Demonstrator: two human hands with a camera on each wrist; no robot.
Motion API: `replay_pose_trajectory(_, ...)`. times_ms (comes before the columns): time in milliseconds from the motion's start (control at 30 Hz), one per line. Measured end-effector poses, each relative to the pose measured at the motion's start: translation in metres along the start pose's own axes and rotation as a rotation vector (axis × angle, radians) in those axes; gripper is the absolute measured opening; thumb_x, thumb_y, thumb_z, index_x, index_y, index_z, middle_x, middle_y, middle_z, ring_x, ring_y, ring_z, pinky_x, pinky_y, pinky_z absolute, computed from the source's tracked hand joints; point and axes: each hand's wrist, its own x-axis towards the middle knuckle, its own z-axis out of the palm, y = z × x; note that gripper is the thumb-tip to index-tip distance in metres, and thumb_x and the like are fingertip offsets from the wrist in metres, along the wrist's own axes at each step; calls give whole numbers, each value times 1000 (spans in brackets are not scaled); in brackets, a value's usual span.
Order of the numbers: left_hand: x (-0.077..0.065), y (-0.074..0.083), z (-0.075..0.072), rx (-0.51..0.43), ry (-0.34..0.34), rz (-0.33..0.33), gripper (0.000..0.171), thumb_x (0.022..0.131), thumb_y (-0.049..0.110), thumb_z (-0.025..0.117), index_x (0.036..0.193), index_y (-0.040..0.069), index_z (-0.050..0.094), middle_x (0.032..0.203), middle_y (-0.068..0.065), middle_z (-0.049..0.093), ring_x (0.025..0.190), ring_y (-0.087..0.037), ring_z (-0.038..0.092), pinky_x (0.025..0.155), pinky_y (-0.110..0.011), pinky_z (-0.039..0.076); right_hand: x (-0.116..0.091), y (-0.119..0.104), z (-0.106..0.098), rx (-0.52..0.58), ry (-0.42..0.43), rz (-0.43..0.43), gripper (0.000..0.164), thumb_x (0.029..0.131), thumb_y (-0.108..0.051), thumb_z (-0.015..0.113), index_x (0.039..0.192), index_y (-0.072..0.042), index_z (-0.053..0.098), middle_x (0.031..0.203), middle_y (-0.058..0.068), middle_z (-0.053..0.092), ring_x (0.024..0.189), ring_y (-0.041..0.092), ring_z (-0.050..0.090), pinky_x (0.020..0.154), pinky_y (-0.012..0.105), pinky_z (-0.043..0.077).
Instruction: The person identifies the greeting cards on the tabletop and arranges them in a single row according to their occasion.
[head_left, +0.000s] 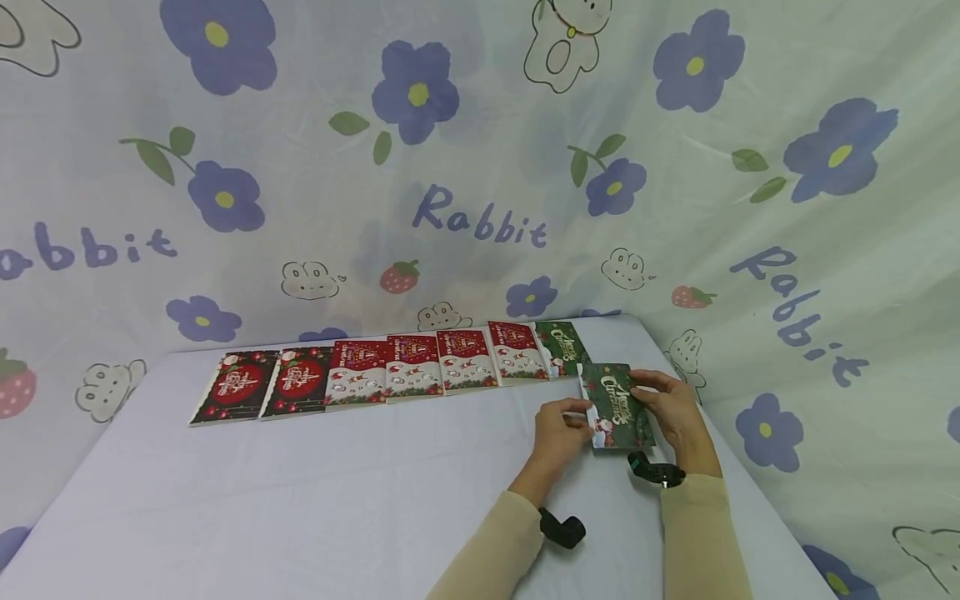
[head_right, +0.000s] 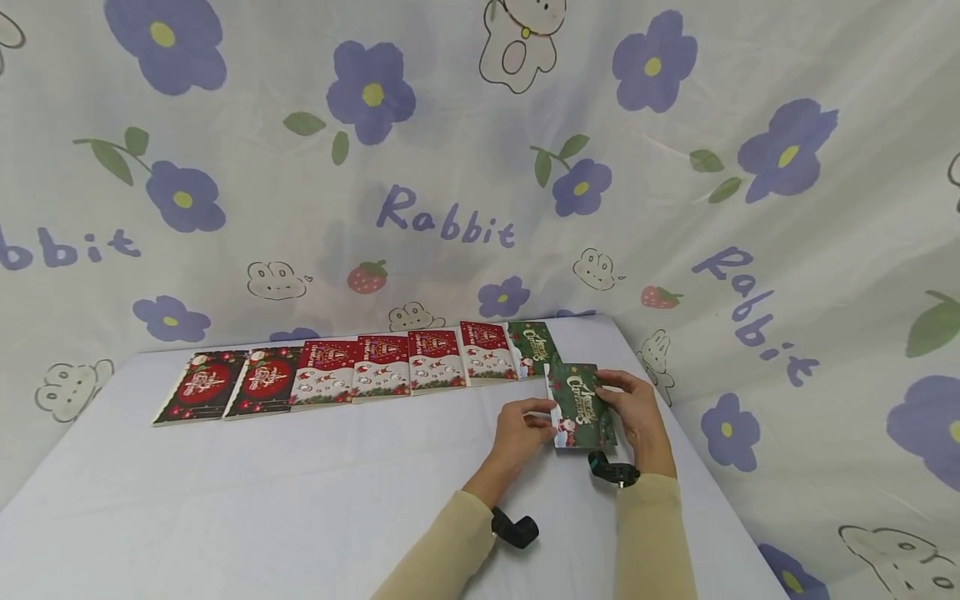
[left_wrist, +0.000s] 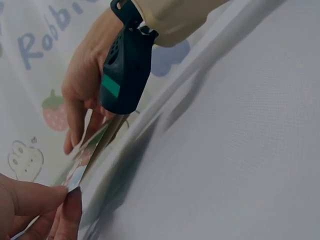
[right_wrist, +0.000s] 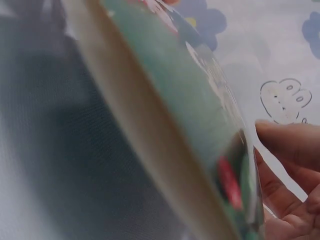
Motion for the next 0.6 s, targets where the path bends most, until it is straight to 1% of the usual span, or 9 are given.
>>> replay_pose_trajectory(100, 1, 0, -2, -18, 22, -11, 36, 83, -19, 75, 111, 2, 79, 95, -8, 73, 80, -12, 68, 65, -27, 56, -1, -1, 1, -4, -30, -3, 43, 98, 4, 69, 140, 7, 60, 136, 12, 58, 120, 17, 54, 88, 17, 52)
replay_pose_trajectory(267, 5, -1, -6, -7, 56, -12, 36, 84, -17, 76, 113, 3, 79, 88, -7, 72, 79, -10, 68, 67, -26, 57, -3, -2, 1, -26, -99, -6, 45, 100, 3, 67, 143, 8, 57, 147, 20, 51, 131, 26, 48, 89, 17, 51)
replay_pose_trajectory(467, 8, -4, -8, 29, 96, 27, 36, 82, -17, 75, 113, 3, 80, 88, -6, 72, 79, -9, 67, 67, -27, 58, -4, 0, 0, -44, -181, -30, 47, 101, 2, 66, 145, 11, 54, 152, 24, 46, 134, 27, 46, 93, 17, 51)
replay_pose_trajectory(600, 9, -3, -10, 30, 123, 23, 39, 81, -17, 75, 114, 3, 80, 84, -5, 70, 78, -9, 64, 66, -25, 56, -4, 0, -1, -60, -203, -29, 47, 99, 3, 67, 144, 9, 55, 152, 23, 46, 136, 30, 45, 93, 18, 51)
